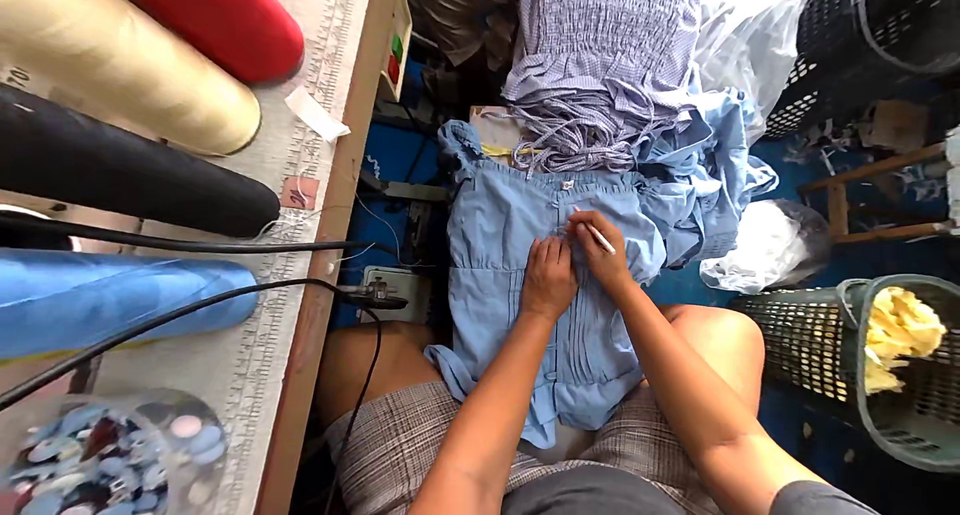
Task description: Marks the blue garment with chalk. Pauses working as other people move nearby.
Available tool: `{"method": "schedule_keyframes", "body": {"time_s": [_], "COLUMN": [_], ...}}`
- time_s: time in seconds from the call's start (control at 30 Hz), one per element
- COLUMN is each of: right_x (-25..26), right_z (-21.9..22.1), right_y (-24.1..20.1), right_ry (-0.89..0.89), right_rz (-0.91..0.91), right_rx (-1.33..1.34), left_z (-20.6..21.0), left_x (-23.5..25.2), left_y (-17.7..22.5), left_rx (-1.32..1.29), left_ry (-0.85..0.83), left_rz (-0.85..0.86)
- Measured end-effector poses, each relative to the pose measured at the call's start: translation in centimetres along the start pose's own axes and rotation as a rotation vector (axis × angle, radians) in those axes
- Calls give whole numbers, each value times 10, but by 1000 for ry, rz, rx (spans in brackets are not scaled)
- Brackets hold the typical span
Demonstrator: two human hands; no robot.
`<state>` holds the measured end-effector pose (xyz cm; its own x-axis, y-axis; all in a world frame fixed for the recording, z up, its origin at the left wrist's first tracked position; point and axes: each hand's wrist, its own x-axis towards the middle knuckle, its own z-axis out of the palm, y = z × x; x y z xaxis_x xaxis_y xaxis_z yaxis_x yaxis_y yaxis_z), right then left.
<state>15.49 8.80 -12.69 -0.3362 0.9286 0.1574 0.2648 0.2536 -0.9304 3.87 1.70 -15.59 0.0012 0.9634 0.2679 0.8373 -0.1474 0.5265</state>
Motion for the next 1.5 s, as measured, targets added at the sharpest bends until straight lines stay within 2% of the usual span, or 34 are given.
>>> {"method": "schedule_keyframes", "body": {"time_s": [0.13,0.23,0.33,0.43,0.53,0.77,1.07,1.27,1.37,1.5], "right_x": [0,-1,-2,-2,-2,-2,-2,3,-3,-27], "right_z": [0,0,0,0,1,1,4,-14,-20,-10], "right_y": [9,8,12,10,11,13,14,5,-7,-20], "right_ry": [-76,-89,-78,-80,-85,-98,-95,-117,-87,-132], "right_rz": [23,25,7,-12,-15,-8,-49,-20,-11,12], "right_rx": [-102,-86,-69,-68,-53,-50,-122,-32,-131,-363], "left_z": [4,-9,-41,-62,-57,-29,-26,-23,-24,-24], "left_x": [-1,2,1,-13,-23,-31,-34,-34,-34,-34], "left_y": [-2,-3,2,14,19,9,9,10,10,10], "left_rx": [-5,-116,-215,-192,-194,-90,15,59,55,57], "left_ry": [16,-37,-140,-59,-46,19,10,3,-14,-4], "left_rz": [5,-45,-169,-340,-449,-392,-314,-309,-320,-313]}}
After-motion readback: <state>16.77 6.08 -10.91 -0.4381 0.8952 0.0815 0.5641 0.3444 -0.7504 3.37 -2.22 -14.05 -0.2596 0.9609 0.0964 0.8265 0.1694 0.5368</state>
